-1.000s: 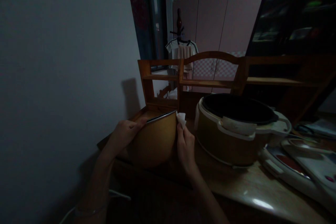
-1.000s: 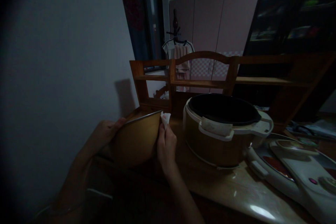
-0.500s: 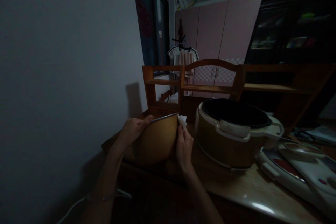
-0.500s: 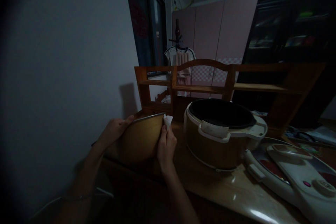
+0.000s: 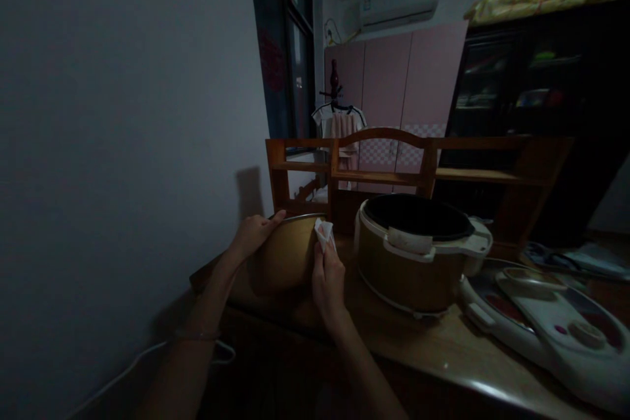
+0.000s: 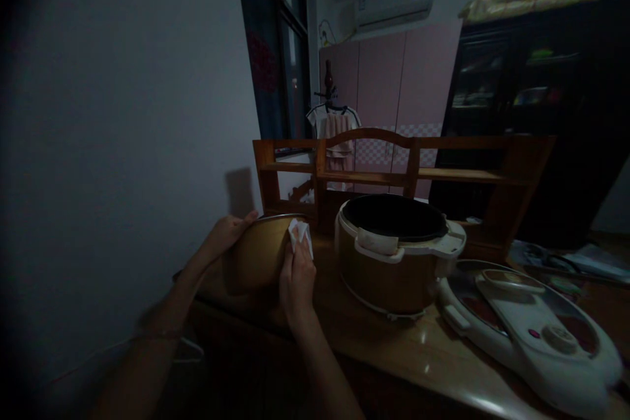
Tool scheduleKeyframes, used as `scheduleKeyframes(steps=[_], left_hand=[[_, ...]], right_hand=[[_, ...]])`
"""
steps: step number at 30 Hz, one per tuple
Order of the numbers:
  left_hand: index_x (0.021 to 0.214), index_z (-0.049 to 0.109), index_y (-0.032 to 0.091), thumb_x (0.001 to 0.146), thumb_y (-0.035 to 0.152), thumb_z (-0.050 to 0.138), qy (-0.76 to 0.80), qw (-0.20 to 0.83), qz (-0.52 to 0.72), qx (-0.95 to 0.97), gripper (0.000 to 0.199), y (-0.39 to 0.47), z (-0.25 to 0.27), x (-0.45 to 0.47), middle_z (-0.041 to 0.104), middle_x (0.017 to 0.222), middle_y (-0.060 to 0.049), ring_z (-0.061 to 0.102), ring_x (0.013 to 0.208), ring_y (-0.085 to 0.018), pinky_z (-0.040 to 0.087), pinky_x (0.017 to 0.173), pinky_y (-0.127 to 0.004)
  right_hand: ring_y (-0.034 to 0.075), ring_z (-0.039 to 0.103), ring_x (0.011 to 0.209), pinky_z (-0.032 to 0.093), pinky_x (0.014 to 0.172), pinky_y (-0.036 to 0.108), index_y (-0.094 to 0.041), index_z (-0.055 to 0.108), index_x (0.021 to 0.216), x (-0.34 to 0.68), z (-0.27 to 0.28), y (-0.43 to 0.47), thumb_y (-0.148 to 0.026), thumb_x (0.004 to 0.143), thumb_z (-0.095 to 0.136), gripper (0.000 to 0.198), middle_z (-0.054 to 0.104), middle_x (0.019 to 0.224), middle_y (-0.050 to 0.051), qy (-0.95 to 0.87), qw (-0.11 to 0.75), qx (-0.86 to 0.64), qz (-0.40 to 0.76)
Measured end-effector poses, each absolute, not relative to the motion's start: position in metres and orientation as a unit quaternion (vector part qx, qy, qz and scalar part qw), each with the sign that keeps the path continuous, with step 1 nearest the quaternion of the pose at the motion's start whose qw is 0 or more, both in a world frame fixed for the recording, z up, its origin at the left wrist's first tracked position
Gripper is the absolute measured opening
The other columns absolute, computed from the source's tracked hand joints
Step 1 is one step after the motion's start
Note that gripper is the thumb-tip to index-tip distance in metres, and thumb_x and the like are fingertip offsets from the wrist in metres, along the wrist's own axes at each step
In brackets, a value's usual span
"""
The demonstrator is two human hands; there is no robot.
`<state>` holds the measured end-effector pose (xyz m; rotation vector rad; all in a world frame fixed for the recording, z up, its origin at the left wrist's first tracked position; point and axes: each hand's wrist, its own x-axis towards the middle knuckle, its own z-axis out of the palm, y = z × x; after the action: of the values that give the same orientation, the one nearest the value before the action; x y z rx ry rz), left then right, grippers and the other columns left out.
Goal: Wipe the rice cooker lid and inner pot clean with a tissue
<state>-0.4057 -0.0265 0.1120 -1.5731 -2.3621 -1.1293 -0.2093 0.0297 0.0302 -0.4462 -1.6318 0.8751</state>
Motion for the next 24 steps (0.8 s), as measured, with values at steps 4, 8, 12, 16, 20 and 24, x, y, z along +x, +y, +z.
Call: scheduleKeyframes(steps=[4, 8, 12, 16, 20, 24], left_hand=[[0.042, 0.041, 0.020, 0.082, 0.074, 0.039, -0.783, 0.037, -0.367, -0.502, 0.067, -0.018, 0.118, -0.408, 0.037, 0.043, 0.000, 0.037, 0.046, -0.012, 0.022, 0.049, -0.028], [0.042, 0.045, 0.020, 0.079, 0.078, 0.040, -0.784, 0.022, -0.374, -0.495, 0.069, -0.009, 0.122, -0.412, 0.040, 0.043, 0.000, 0.038, 0.046, -0.013, 0.023, 0.048, -0.028], [0.043, 0.048, 0.019, 0.081, 0.077, 0.039, -0.780, 0.014, -0.380, -0.497, 0.070, -0.003, 0.124, -0.414, 0.044, 0.044, -0.002, 0.042, 0.047, -0.014, 0.026, 0.048, -0.027], [0.043, 0.048, 0.018, 0.083, 0.074, 0.039, -0.779, 0.030, -0.384, -0.494, 0.069, -0.001, 0.123, -0.417, 0.044, 0.044, -0.001, 0.041, 0.046, -0.013, 0.026, 0.049, -0.027], [0.048, 0.055, 0.016, 0.083, 0.075, 0.040, -0.787, 0.015, -0.371, -0.493, 0.070, -0.005, 0.120, -0.418, 0.047, 0.046, -0.001, 0.039, 0.046, -0.012, 0.024, 0.048, -0.027], [0.049, 0.056, 0.015, 0.084, 0.075, 0.040, -0.794, 0.014, -0.351, -0.496, 0.071, -0.010, 0.116, -0.412, 0.046, 0.046, -0.001, 0.039, 0.045, -0.012, 0.024, 0.047, -0.027]], right_hand=[[0.019, 0.030, 0.147, 0.025, 0.121, 0.043, -0.032, 0.043, 0.148, -0.205, 0.031, 0.029, -0.032, 0.104, 0.036, 0.044, 0.041, 0.155, -0.001, -0.710, 0.583, -0.168, 0.359], [0.019, 0.028, 0.148, 0.024, 0.121, 0.045, -0.032, 0.041, 0.149, -0.205, 0.030, 0.030, -0.031, 0.104, 0.035, 0.045, 0.040, 0.155, -0.001, -0.712, 0.584, -0.159, 0.357], [0.020, 0.029, 0.148, 0.025, 0.121, 0.046, -0.032, 0.040, 0.149, -0.208, 0.030, 0.037, -0.029, 0.104, 0.034, 0.046, 0.040, 0.155, 0.000, -0.713, 0.584, -0.159, 0.354], [0.019, 0.027, 0.148, 0.024, 0.122, 0.046, -0.034, 0.038, 0.150, -0.210, 0.030, 0.038, -0.027, 0.104, 0.034, 0.046, 0.036, 0.157, -0.002, -0.716, 0.583, -0.154, 0.352], [0.021, 0.027, 0.148, 0.025, 0.121, 0.047, -0.035, 0.037, 0.150, -0.209, 0.026, 0.034, -0.026, 0.104, 0.035, 0.047, 0.035, 0.157, -0.002, -0.717, 0.583, -0.160, 0.348], [0.021, 0.028, 0.148, 0.025, 0.122, 0.047, -0.034, 0.039, 0.149, -0.204, 0.019, 0.031, -0.026, 0.104, 0.034, 0.046, 0.038, 0.156, -0.002, -0.710, 0.583, -0.167, 0.357]])
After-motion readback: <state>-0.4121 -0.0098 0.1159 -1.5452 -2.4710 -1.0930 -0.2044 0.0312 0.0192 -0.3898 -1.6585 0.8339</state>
